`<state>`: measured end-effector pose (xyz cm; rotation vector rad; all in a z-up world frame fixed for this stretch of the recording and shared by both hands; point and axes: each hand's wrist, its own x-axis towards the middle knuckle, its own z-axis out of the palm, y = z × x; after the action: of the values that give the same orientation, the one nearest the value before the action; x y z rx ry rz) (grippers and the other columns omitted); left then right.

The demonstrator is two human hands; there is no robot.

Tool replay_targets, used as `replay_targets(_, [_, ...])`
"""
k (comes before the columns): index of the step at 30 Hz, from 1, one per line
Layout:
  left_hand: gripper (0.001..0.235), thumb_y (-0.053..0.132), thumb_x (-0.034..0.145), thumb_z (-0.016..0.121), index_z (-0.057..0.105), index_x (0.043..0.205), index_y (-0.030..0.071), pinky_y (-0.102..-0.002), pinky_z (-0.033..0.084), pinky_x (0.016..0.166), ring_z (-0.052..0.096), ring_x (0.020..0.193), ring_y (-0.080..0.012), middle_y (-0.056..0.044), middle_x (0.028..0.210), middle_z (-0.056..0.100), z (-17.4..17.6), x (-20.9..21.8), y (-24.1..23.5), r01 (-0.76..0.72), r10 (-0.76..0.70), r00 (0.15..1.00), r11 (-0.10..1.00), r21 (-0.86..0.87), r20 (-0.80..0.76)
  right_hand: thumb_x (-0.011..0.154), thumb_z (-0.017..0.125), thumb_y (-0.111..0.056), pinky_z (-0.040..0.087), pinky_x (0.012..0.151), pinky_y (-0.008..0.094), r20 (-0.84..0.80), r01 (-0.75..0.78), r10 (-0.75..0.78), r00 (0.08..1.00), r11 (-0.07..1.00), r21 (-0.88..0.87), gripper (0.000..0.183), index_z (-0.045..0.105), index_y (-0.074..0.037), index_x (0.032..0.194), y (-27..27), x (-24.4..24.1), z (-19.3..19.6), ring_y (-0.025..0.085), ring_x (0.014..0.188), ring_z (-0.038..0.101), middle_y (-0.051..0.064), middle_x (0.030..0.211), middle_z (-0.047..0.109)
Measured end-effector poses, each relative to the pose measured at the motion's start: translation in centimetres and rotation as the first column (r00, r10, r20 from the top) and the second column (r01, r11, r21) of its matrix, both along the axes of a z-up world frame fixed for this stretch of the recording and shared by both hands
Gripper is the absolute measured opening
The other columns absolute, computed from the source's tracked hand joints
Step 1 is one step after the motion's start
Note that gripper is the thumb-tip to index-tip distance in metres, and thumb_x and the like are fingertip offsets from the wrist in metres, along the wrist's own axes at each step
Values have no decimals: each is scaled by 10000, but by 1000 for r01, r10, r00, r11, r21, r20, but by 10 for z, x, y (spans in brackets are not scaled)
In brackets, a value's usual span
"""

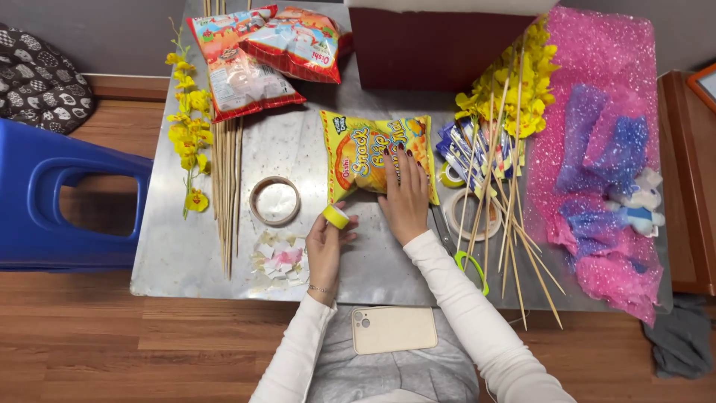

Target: Preparing a snack bouquet by using double-sided tape to attach snack bags to wooden sticks.

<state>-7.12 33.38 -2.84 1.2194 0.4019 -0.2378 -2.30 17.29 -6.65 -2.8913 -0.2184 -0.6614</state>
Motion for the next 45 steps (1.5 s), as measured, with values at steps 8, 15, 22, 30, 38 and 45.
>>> replay_targets(8, [332, 168, 1015, 329, 521, 1266, 68, -296, 513, 889, 568, 1112, -186, -100, 1245, 584, 18, -9, 7, -163, 157, 981, 986, 45, 117, 609, 819, -35, 324, 1032, 458, -3, -39, 40, 999, 984, 175, 855, 452, -104, 1379, -12, -14, 19, 324, 1243, 461, 154, 1340, 490])
replay_targets(15, [307, 51, 1007, 264, 490, 1213, 37, -405, 391, 1034, 464, 1276, -280, -168, 1368, 497, 22, -25, 10, -229, 171, 899, 968, 101, 403, 834, 697, -127, 404, 1038, 420, -98, 26, 258, 961, 269, 963, 602, 389, -69, 1348, -50, -70, 34, 217, 1199, 509, 133, 1294, 551])
replay_targets(22, [319, -35, 954, 258, 479, 1177, 19, -506, 301, 1095, 380, 1331, -386, -231, 1358, 481, 20, -55, -4, -207, 12, 810, 942, 265, 587, 968, 534, -197, 554, 771, 412, -419, 511, 440, 794, -109, 853, 279, 609, -10, 1162, -74, -106, -30, 245, 872, 689, 180, 1024, 678])
replay_targets(30, [306, -42, 912, 347, 525, 1155, 14, -491, 305, 1121, 432, 1307, -353, -197, 1322, 529, 4, -53, -15, 13, -526, 609, 755, 655, 594, 871, 577, 33, 465, 957, 463, -101, 65, -10, 995, 825, 561, 385, 477, 88, 1239, -26, -125, 74, 396, 1164, 515, 209, 1203, 477])
replay_targets(38, [284, 31, 941, 344, 520, 1163, 8, -473, 300, 1128, 468, 1285, -326, -176, 1311, 560, -8, -44, -32, 22, -651, 565, 625, 780, 506, 731, 473, 189, 330, 1080, 498, -249, -15, 127, 960, 912, 410, 571, 474, 67, 1289, 2, -117, 51, 414, 1268, 413, 249, 1295, 460])
replay_targets(45, [252, 56, 950, 346, 508, 1141, 30, -463, 296, 1123, 470, 1278, -341, -174, 1295, 580, -32, -52, -43, -68, -577, 612, 643, 763, 541, 701, 442, 61, 193, 1134, 466, -237, -99, 157, 959, 966, 240, 792, 294, -45, 1471, -11, -117, 6, 393, 1386, 244, 199, 1508, 285])
